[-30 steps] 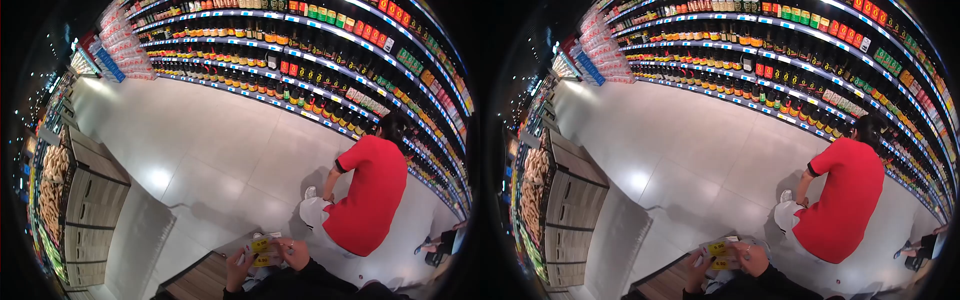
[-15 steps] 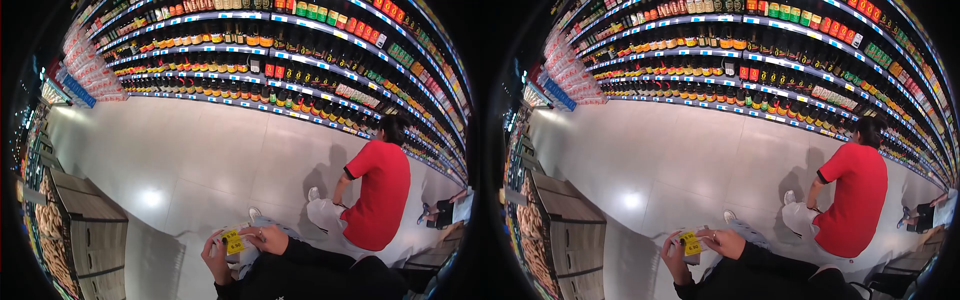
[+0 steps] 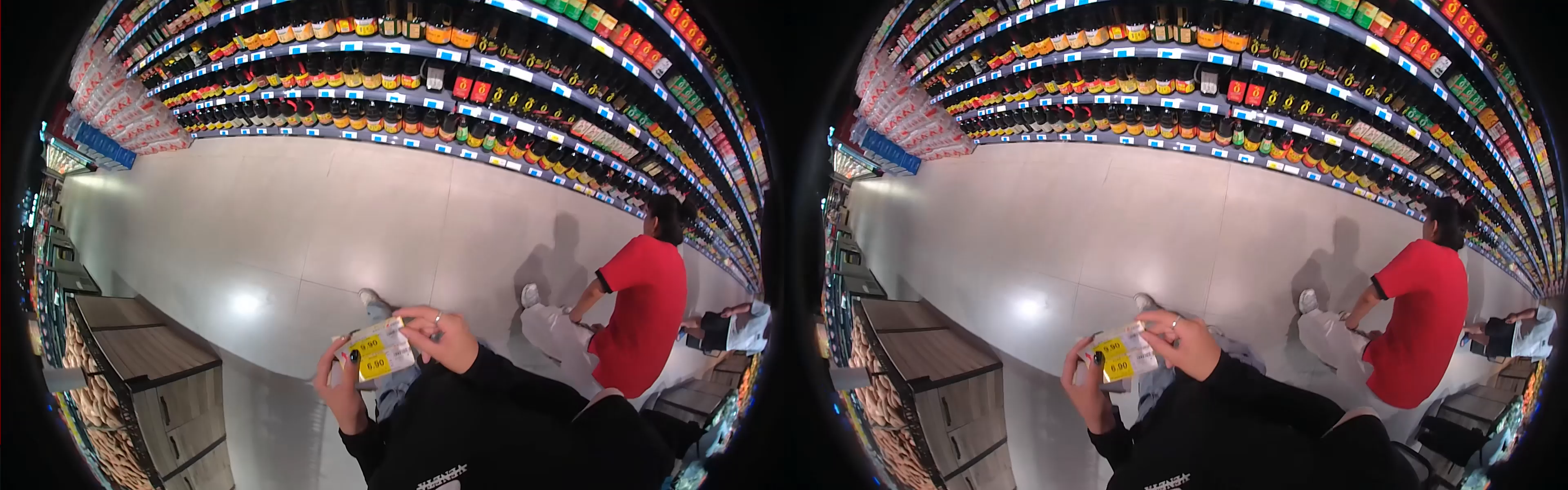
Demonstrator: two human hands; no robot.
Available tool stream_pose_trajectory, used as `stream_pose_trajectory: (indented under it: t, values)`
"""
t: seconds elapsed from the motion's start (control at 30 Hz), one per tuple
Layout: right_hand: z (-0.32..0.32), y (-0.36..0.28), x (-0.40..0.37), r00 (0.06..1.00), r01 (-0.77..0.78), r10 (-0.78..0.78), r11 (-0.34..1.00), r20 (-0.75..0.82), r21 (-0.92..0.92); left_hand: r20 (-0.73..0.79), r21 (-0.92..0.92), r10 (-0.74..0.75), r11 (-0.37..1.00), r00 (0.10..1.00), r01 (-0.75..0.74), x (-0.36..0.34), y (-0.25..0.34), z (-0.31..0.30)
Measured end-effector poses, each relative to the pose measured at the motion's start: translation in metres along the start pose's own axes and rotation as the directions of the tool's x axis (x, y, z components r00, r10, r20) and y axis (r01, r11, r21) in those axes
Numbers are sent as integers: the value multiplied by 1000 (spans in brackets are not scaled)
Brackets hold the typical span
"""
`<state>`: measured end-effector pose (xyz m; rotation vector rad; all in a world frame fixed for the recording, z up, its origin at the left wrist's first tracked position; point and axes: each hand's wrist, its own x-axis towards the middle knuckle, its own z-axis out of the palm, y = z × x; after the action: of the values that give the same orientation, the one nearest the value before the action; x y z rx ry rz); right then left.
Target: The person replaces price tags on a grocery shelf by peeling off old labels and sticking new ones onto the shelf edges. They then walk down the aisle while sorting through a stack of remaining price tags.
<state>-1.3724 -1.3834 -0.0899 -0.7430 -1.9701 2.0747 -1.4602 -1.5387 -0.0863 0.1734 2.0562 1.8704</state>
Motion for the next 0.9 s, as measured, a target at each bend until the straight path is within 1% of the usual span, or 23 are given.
stream_pose_trajectory:
  t: [0.03,0.07,0.1,0.17,0.2,0.3,0.43,0.5,0.53,0.6,0.63,0.7,0.73,0.8,0.83,0.9]
  values:
    - [8,-5,14,1000,13,-13,1000,-16,7,-13,-1,-4,1000,1000,4,16,5,-6]
    - [16,-19,28,1000,-17,18,999,-8,33,-12,35,44,998,999,-44,34,13,-11]
    - [28,-23,41,1000,-20,20,999,-20,40,1,41,43,998,999,-43,52,20,-19]
    - [46,-34,74,998,37,-32,995,-54,97,16,-26,79,997,997,-79,90,31,-30]
    - [55,-45,88,998,21,-15,994,-56,109,27,-62,80,995,996,-78,107,32,-39]
    - [82,-58,134,998,52,-48,995,-48,88,18,-71,96,993,995,-94,158,45,-58]
    - [114,-65,182,997,52,-48,997,-68,59,27,-49,95,994,995,-94,213,49,-79]
    - [127,-70,204,995,83,-82,996,-56,19,-27,-130,50,990,998,-53,236,52,-85]
    - [132,-72,216,995,83,-82,996,-56,20,-27,-129,50,990,998,-53,249,51,-91]
    - [142,-76,244,999,31,-31,1000,-29,3,-35,-86,40,995,999,-43,275,47,-102]
    - [147,-79,258,999,31,-30,1000,-28,5,-36,-84,40,996,999,-43,288,50,-105]
    - [156,-85,286,1000,6,-6,1000,-1,-11,-80,-68,81,994,993,-87,313,56,-109]
    - [161,-87,300,1000,1,-1,1000,-2,-13,-80,-70,76,994,994,-82,326,57,-111]
    - [173,-90,332,1000,11,-12,996,13,85,-101,-168,42,984,994,-58,358,60,-117]
    - [176,-92,348,1000,8,-9,996,6,84,-94,-168,39,984,995,-54,374,62,-117]
    - [181,-97,376,999,-22,19,998,50,66,-77,-141,55,988,995,-66,404,69,-119]
